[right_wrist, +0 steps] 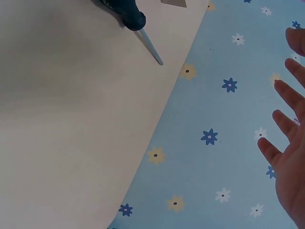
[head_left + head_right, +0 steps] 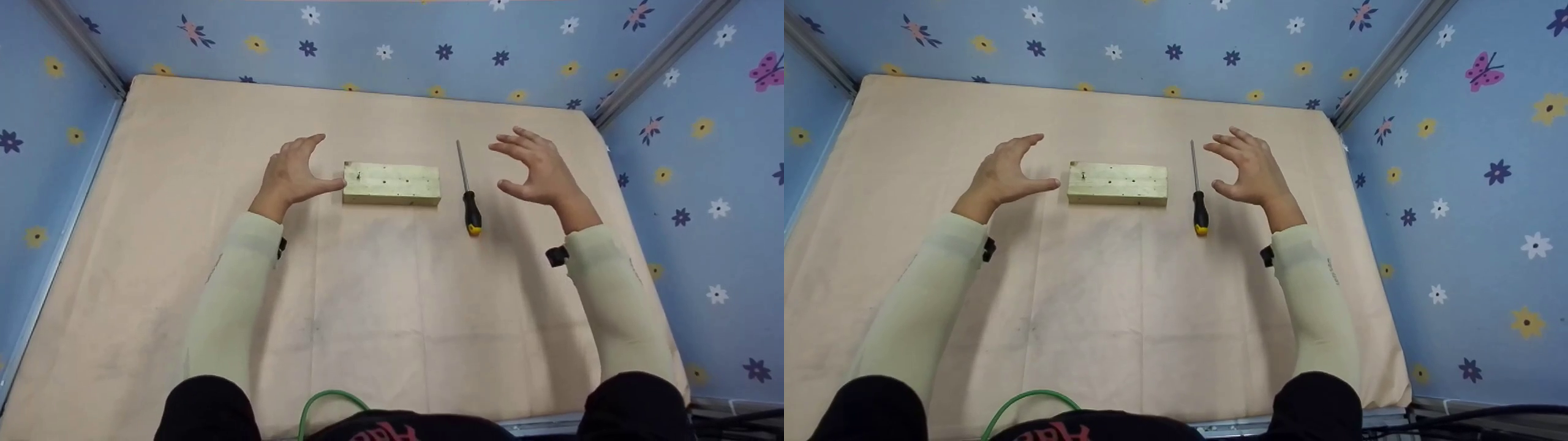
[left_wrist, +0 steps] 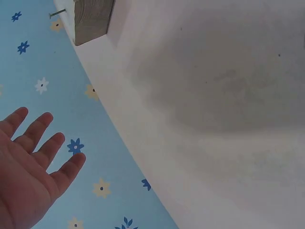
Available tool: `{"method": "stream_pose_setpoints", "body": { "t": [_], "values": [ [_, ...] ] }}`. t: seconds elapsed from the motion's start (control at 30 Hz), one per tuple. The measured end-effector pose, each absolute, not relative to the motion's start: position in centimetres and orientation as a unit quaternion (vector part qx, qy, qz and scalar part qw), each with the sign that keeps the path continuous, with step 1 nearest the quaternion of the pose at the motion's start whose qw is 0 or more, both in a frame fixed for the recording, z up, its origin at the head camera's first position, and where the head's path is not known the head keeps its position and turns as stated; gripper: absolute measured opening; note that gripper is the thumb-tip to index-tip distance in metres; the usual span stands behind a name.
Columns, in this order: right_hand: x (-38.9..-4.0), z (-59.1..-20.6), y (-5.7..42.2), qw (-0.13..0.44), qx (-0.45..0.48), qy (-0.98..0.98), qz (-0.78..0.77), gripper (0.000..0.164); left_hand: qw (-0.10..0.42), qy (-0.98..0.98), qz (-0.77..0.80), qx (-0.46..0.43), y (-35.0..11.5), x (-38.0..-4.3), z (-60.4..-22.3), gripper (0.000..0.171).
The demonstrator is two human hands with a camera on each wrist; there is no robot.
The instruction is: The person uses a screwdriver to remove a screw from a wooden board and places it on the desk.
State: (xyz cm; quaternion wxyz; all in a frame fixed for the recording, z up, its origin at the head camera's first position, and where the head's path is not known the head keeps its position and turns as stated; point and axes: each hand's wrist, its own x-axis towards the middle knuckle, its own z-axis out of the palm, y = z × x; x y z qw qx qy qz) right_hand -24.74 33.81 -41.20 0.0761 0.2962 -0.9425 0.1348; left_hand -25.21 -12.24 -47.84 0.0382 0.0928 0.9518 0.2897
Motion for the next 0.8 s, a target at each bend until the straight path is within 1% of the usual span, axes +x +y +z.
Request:
{"method": "stream_pose_setpoints", "body": {
  "t": [0.4,0.67,0.8],
  "values": [
    [-25.5,-42.8,33.5,0.013,0.346,-0.938,0.027,0.056,0.086,0.938,0.32,0.101,-10.3,-25.8,-49.3,0.097],
    [-24.9,-44.9,33.7,-0.028,0.369,-0.929,0.005,0.053,0.127,0.928,0.334,0.105,-9.8,-26.3,-51.1,0.092],
    [-24.7,-45.9,33.4,-0.05,0.385,-0.922,-0.005,0.052,0.136,0.925,0.339,0.105,-9.7,-26.4,-51.9,0.089]
  ]
}}
